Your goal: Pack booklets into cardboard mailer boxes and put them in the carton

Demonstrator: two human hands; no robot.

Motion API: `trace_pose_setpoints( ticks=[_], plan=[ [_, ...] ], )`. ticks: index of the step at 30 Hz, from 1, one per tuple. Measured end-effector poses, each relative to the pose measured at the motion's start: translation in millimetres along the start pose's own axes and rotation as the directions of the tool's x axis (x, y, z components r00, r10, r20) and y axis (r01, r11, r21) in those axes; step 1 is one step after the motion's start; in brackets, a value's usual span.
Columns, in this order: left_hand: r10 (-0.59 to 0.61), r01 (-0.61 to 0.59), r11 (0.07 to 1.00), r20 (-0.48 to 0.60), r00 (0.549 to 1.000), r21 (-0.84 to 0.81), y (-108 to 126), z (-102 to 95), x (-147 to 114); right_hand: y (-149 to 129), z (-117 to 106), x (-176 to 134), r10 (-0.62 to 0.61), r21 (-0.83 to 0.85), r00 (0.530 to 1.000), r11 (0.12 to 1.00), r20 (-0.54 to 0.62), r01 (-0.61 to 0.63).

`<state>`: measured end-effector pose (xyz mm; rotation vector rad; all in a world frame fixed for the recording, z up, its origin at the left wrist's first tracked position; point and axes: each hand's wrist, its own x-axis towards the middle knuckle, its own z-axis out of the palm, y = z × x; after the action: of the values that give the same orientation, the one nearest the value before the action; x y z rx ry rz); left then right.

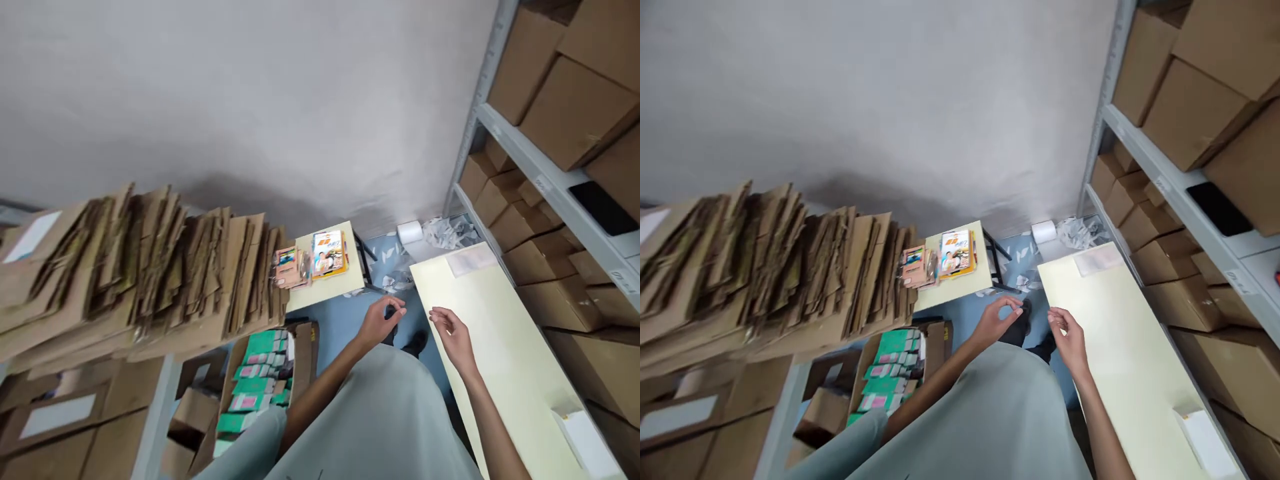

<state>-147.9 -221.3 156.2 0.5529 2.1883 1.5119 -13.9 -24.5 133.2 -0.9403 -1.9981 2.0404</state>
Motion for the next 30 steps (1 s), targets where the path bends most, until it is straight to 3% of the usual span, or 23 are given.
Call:
trace_pose_setpoints(
  ticks=[5,11,14,18,23,26,28,30],
  plan=[
    [-0.028,0.017,0.999,-0.257,0.966,-0.044,-9.8,-57.9,-42.9,-24.8,64.8,-7.3,-0.077,-0.053,0.972,0.994,0.222,0.091],
    [-0.009,-0.033,0.997,-0.530,0.848,-0.070,-25.8,-139.3,-82.4,-49.8,163.8,-15.7,-0.151,-0.105,0.883,0.970,0.444,0.219],
    [0.044,-0.080,0.996,-0.609,0.792,-0.031,-31.6,-189.8,-103.8,-63.3,223.9,-17.1,-0.200,-0.120,0.841,0.947,0.504,0.297],
    [0.110,-0.132,0.991,-0.700,0.706,0.023,-37.8,-272.1,-135.8,-88.9,313.6,-22.8,-0.252,-0.134,0.765,0.906,0.593,0.402],
    [0.160,-0.158,0.984,-0.818,0.553,0.085,-48.7,-378.9,-182.8,-128.2,428.4,-41.9,-0.325,-0.080,0.631,0.847,0.705,0.525],
    [0.203,-0.186,0.973,-0.883,0.424,0.134,-54.4,-433.6,-205.4,-157.2,496.3,-52.9,-0.390,-0.031,0.531,0.785,0.752,0.619],
    [0.192,-0.221,0.967,-0.929,0.315,0.125,-54.6,-465.6,-214.4,-181.4,542.4,-60.7,-0.453,0.023,0.430,0.709,0.781,0.705],
    [0.158,-0.281,0.955,-0.960,0.229,0.090,-51.7,-495.4,-217.5,-208.3,589.8,-69.9,-0.540,0.102,0.299,0.591,0.787,0.800]
  ],
)
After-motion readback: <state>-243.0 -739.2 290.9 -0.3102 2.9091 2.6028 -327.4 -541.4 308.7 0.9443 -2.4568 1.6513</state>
